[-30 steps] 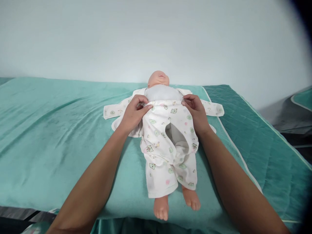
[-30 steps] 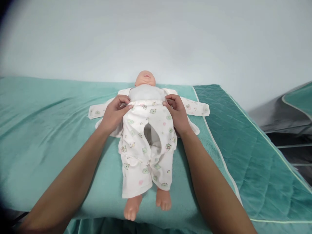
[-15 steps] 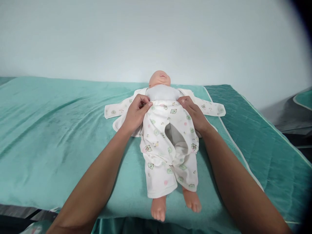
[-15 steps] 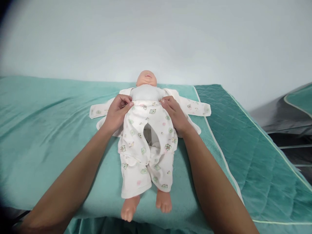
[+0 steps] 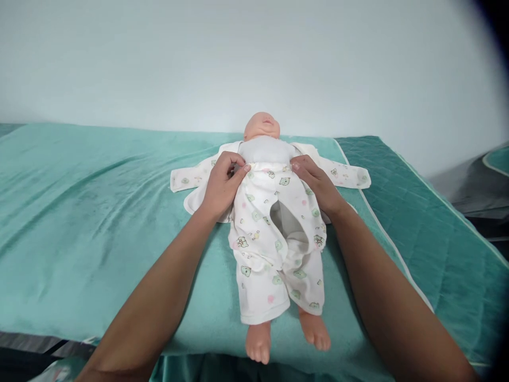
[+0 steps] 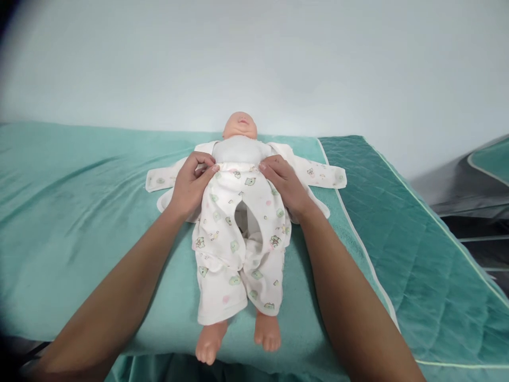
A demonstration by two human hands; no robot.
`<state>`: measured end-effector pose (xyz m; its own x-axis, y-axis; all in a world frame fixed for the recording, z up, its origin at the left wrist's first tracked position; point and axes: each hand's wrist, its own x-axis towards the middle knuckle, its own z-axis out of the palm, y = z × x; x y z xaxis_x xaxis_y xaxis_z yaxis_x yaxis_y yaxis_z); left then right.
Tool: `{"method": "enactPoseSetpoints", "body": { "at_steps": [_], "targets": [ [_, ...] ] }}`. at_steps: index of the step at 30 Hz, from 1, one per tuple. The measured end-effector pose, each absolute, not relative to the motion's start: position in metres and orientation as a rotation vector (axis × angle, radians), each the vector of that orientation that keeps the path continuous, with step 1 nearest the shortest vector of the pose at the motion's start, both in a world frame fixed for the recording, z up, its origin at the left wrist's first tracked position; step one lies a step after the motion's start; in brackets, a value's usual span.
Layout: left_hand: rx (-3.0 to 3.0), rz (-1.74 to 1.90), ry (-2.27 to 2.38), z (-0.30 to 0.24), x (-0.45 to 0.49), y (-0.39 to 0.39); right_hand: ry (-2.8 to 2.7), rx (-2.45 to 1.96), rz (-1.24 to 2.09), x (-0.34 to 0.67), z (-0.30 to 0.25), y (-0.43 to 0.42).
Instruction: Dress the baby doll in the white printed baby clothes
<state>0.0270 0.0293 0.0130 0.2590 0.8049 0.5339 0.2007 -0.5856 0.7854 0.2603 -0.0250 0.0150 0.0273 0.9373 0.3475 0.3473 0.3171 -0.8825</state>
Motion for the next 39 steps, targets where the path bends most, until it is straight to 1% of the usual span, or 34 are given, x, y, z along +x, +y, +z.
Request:
{"method": "enactPoseSetpoints", "body": {
  "at_steps": [5, 9, 13, 17, 24, 30, 36, 39],
  "targets": [
    [1.871, 1.362, 0.835, 0.013, 0.028, 0.032, -1.558, -1.209, 0.738, 0.261, 0.015, -0.025],
    [1.878, 1.3, 0.842, 0.016, 0.026, 0.031, -1.534, -1.213, 0.778, 0.26, 0.012, -0.026],
    [1.936, 1.245, 0.871, 0.019, 0.023, 0.028, -1.433, -1.195, 0.651, 0.257, 0.01, -0.026],
    [2.038, 1.234, 0.909, 0.021, 0.022, 0.027, -1.52, -1.15, 0.486, 0.257, 0.013, -0.027],
    [2.139, 1.245, 0.954, 0.022, 0.024, 0.025, -1.706, -1.173, 0.449, 0.262, 0.023, -0.024],
    [2.16, 1.156, 0.972, 0.026, 0.024, 0.046, -1.861, -1.136, 0.473, 0.262, 0.03, -0.011],
    [2.149, 1.059, 1.035, 0.031, 0.03, 0.093, -1.65, -1.351, 0.543, 0.26, 0.032, 0.025],
    [2.048, 1.007, 1.071, 0.029, 0.033, 0.106, -1.552, -1.371, 0.698, 0.261, 0.03, 0.044]
  ]
}}
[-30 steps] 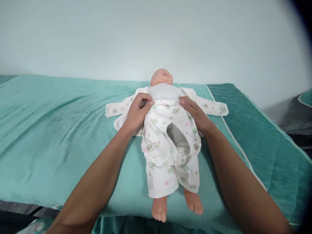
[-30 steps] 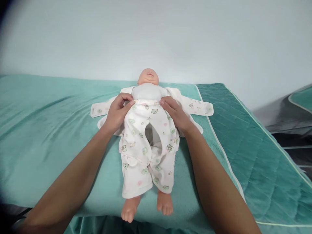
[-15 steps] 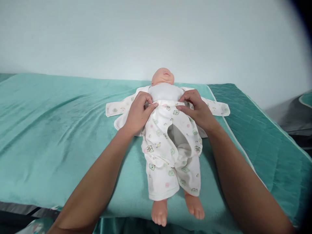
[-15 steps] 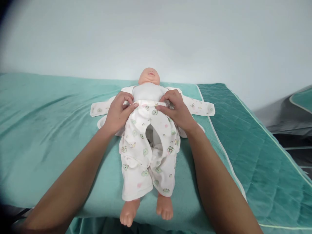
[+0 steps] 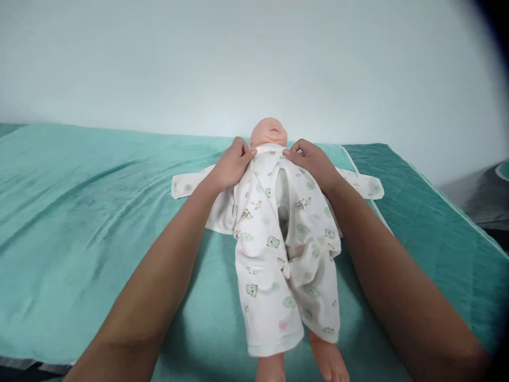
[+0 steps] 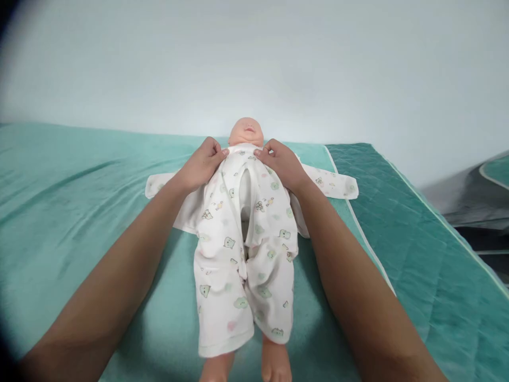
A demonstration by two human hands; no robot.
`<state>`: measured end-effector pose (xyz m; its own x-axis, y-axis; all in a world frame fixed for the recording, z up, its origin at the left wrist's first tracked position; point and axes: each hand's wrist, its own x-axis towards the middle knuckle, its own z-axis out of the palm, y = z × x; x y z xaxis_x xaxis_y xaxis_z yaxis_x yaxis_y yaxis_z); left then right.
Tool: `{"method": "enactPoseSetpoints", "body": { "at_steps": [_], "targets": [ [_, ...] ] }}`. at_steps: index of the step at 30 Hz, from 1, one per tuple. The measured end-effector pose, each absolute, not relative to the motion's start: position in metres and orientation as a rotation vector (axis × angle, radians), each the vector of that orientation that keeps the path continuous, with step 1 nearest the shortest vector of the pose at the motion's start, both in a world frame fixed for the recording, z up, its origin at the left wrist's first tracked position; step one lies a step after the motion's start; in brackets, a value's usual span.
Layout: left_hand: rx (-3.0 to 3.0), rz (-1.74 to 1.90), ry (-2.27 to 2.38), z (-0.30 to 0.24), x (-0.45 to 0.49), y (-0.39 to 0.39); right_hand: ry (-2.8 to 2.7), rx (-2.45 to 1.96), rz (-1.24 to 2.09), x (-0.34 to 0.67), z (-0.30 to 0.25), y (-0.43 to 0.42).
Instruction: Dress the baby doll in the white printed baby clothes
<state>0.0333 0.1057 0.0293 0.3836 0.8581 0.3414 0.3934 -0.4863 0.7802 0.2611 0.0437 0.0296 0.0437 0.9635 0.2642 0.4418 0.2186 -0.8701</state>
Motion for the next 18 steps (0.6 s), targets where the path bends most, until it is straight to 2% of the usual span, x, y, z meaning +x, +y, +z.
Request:
{"method": "enactPoseSetpoints", "body": {
  "at_steps": [4, 11, 15, 18],
  "targets": [
    [1.959, 0.997, 1.107, 0.027, 0.035, 0.104, -1.385, -1.326, 0.933, 0.262, 0.027, 0.049],
    [2.07, 1.027, 1.097, 0.031, 0.035, 0.091, -1.301, -1.275, 1.022, 0.27, 0.024, 0.041],
    [2.268, 1.201, 1.105, 0.03, 0.035, 0.093, -1.411, -1.28, 0.768, 0.269, 0.021, 0.04],
    [2.102, 1.135, 1.074, 0.028, 0.035, 0.101, -1.532, -1.191, 0.577, 0.266, 0.02, 0.043]
  ]
}}
